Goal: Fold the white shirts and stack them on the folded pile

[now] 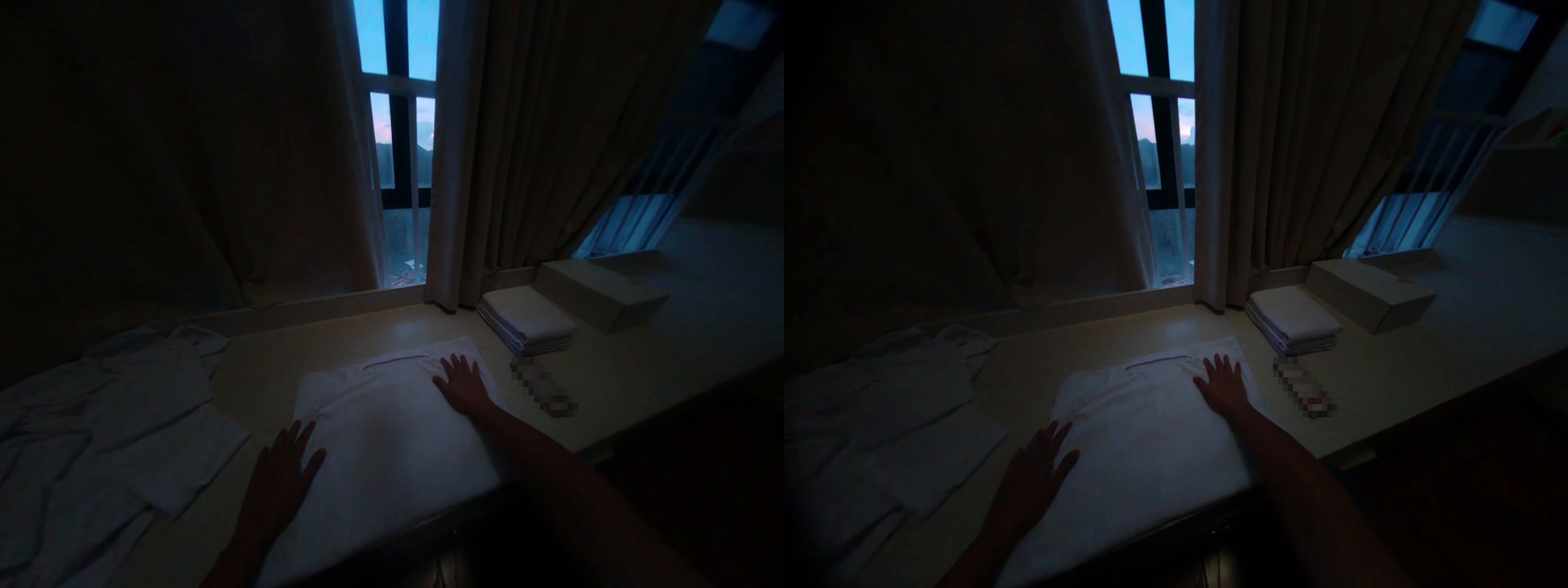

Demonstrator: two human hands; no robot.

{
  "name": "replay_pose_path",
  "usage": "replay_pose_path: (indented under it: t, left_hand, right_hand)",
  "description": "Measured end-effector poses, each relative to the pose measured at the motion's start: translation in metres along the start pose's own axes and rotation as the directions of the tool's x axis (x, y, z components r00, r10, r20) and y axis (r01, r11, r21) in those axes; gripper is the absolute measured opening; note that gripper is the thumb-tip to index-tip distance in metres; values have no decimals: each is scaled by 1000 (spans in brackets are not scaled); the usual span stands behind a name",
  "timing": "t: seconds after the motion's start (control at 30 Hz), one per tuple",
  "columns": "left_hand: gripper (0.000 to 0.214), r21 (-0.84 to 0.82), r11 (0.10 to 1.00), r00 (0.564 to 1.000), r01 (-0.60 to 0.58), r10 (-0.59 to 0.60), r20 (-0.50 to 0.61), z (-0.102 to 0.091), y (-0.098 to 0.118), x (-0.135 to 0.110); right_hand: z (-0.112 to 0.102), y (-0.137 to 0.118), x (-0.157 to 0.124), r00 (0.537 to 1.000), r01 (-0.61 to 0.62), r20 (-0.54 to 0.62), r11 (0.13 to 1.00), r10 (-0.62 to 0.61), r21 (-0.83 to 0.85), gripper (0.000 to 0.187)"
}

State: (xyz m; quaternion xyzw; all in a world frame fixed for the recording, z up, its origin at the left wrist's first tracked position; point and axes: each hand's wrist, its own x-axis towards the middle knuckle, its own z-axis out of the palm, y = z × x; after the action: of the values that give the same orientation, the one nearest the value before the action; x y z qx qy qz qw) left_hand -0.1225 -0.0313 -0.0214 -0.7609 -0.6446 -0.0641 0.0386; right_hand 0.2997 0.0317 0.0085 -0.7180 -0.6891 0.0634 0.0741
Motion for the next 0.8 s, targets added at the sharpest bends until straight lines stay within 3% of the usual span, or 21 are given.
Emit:
replay_pose_path:
  t: [0.13, 0.23, 0.4, 0.57, 0.67, 0.8]
  left_hand:
    - [63, -63, 997, 998, 38, -35, 48, -2, -7, 4]
    - [60, -83, 992, 995, 92, -87, 53, -14, -6, 18]
    - [62, -38, 994, 994, -101, 100, -40, -29, 22, 57]
    - [71, -24, 990, 990, -139, 140, 20, -6, 54, 70]
    - [70, 8, 988, 988, -152, 152, 14, 7, 58, 66]
    - [71, 31, 986, 986, -165, 164, 13, 7, 56, 63]
  right_hand:
    - [-2, 1, -1, 1000, 9, -9, 1000, -9, 13, 74]
    - [-2, 0, -2, 1000, 3, -5, 1000, -3, 13, 73]
    - [-1, 0, -1, 1000, 4, -12, 1000, -4, 18, 73]
    - [1, 3, 1, 999, 17, -31, 999, -15, 42, 73]
    - [2, 5, 3, 999, 22, -28, 998, -21, 51, 74]
    - [3, 6, 4, 1000, 14, -23, 999, -13, 49, 75]
